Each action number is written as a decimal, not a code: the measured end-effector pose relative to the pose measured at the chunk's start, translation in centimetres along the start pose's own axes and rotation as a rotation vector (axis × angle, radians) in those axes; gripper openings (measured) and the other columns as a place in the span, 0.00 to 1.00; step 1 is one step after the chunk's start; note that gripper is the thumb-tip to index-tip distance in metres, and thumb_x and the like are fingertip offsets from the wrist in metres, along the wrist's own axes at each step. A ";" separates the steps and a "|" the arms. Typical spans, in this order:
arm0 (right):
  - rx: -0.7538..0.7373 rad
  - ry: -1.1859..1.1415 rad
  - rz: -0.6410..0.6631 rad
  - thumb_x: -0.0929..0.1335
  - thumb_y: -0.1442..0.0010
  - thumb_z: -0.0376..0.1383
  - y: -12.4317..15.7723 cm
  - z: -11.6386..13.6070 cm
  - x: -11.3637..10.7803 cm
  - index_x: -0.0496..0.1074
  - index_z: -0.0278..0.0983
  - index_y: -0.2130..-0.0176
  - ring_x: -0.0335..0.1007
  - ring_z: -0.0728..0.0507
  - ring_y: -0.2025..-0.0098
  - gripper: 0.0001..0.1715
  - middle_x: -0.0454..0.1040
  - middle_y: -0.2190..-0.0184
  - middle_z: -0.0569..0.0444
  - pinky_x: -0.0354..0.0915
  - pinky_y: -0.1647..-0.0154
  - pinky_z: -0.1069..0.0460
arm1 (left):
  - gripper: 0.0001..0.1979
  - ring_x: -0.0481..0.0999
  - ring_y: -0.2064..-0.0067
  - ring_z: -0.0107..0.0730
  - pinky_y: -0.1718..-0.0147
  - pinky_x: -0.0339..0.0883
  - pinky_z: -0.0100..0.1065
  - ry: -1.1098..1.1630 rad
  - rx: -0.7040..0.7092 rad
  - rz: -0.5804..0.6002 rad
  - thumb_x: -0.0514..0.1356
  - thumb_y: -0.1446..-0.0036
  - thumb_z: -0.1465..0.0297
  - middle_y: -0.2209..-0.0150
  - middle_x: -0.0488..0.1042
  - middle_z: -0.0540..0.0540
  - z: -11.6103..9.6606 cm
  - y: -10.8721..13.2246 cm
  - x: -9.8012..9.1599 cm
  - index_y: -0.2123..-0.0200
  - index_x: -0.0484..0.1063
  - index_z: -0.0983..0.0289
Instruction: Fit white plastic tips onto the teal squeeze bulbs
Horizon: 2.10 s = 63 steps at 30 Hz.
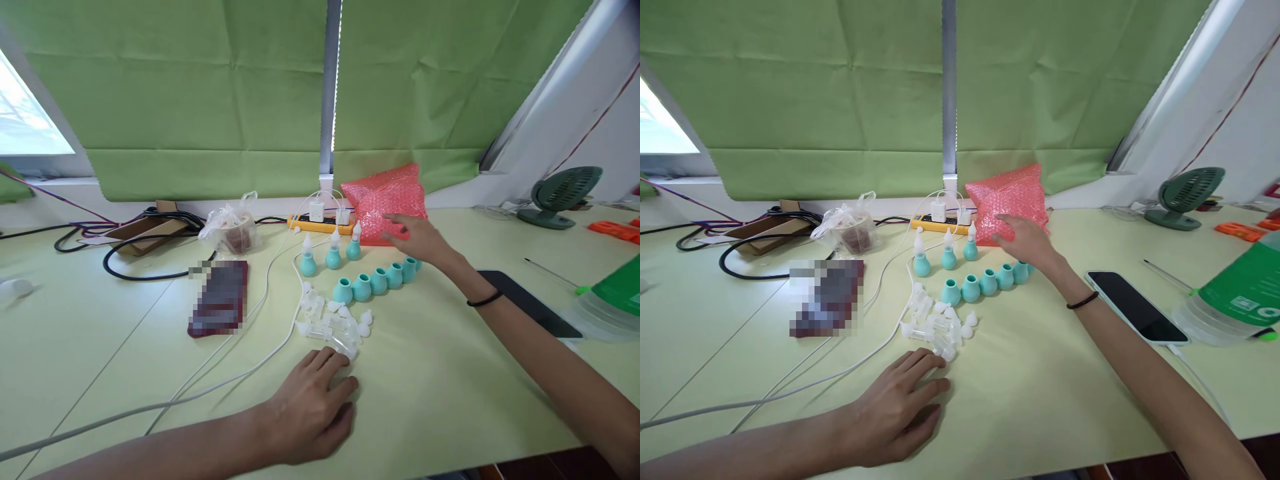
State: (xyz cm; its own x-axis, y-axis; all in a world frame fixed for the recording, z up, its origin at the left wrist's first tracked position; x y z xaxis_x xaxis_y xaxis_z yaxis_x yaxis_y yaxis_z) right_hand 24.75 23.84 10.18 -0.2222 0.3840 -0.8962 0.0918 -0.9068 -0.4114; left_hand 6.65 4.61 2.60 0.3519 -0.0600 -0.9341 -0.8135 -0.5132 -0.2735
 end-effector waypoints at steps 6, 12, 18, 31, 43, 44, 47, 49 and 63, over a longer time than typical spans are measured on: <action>-0.247 -0.104 0.264 0.56 0.44 0.48 -0.6 5.5 4.9 0.48 0.45 0.44 0.37 0.35 0.41 0.30 0.49 0.43 0.51 0.41 0.47 0.35 | 0.10 0.64 0.59 0.40 0.63 0.64 0.41 -0.023 0.001 -0.016 0.50 0.49 0.72 0.60 0.65 0.62 0.1 0.1 -0.1 0.63 0.65 0.65; -0.135 -0.183 0.335 0.63 0.50 0.48 -2.7 4.0 7.9 0.50 0.39 0.44 0.50 0.31 0.46 0.38 0.59 0.48 0.46 0.51 0.50 0.39 | 0.11 0.64 0.62 0.39 0.66 0.64 0.39 -0.015 0.056 -0.029 0.50 0.49 0.72 0.62 0.66 0.62 -0.4 0.3 -0.1 0.64 0.66 0.67; 0.014 -0.228 0.001 0.63 0.50 0.46 -2.5 2.9 4.3 0.47 0.34 0.44 0.53 0.32 0.50 0.40 0.64 0.55 0.43 0.57 0.57 0.41 | 0.10 0.65 0.62 0.38 0.65 0.63 0.39 0.010 0.030 -0.149 0.50 0.50 0.73 0.63 0.67 0.61 -0.1 0.4 -1.3 0.63 0.66 0.66; -0.596 -0.693 -0.304 0.58 0.50 0.27 13.8 14.0 -3.6 0.51 0.39 0.53 0.61 0.42 0.60 0.23 0.61 0.61 0.47 0.63 0.64 0.45 | 0.09 0.61 0.63 0.33 0.63 0.59 0.35 0.496 -0.332 -0.426 0.50 0.47 0.70 0.65 0.63 0.55 4.4 1.7 -3.3 0.61 0.56 0.63; -0.911 -0.412 0.088 0.58 0.47 0.30 18.1 17.9 1.5 0.51 0.38 0.50 0.63 0.45 0.64 0.24 0.65 0.65 0.48 0.62 0.69 0.51 | 0.21 0.51 0.79 0.24 0.78 0.49 0.28 0.815 -0.637 -0.333 0.43 0.44 0.58 0.83 0.50 0.46 6.9 1.8 -0.5 0.84 0.52 0.64; -0.870 -0.458 0.075 0.58 0.46 0.30 17.9 17.7 1.4 0.49 0.36 0.49 0.63 0.45 0.62 0.24 0.65 0.63 0.47 0.62 0.67 0.51 | 0.23 0.50 0.80 0.24 0.79 0.48 0.28 0.852 -0.692 -0.316 0.42 0.45 0.57 0.84 0.49 0.46 7.2 1.9 0.0 0.86 0.51 0.64; -0.803 -0.555 0.057 0.58 0.46 0.29 17.7 17.3 1.3 0.46 0.34 0.48 0.63 0.45 0.59 0.25 0.66 0.60 0.45 0.62 0.62 0.51 | 0.25 0.50 0.82 0.23 0.82 0.46 0.28 0.984 -0.849 -0.293 0.41 0.46 0.55 0.87 0.49 0.45 8.0 2.3 1.0 0.87 0.53 0.64; -0.834 -0.575 0.069 0.58 0.46 0.28 18.1 17.5 1.5 0.47 0.34 0.50 0.64 0.46 0.62 0.25 0.67 0.62 0.47 0.63 0.64 0.52 | 0.26 0.50 0.83 0.23 0.82 0.46 0.27 1.007 -0.931 -0.343 0.41 0.46 0.55 0.88 0.49 0.45 8.6 2.8 0.9 0.89 0.52 0.64; -0.727 -0.471 0.147 0.62 0.50 0.32 17.1 17.0 3.5 0.64 0.35 0.60 0.64 0.44 0.67 0.15 0.68 0.69 0.50 0.62 0.70 0.51 | 0.20 0.63 0.67 0.28 0.71 0.60 0.29 0.676 -0.577 -0.496 0.46 0.47 0.77 0.64 0.61 0.53 8.4 1.7 -1.3 0.51 0.60 0.60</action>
State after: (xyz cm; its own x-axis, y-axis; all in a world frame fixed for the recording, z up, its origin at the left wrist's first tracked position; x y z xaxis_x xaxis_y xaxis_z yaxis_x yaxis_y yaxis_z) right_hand 9.07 6.75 2.88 -0.5218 0.0149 -0.8530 0.7112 -0.5446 -0.4446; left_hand 0.93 11.02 1.41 0.9221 -0.1079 -0.3716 -0.2204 -0.9358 -0.2752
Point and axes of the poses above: each hand's wrist, its own y-axis away from the middle knuckle, its own x-axis out of the palm, z = x × y, the point moved 9 cm from there along -y, towards the middle knuckle
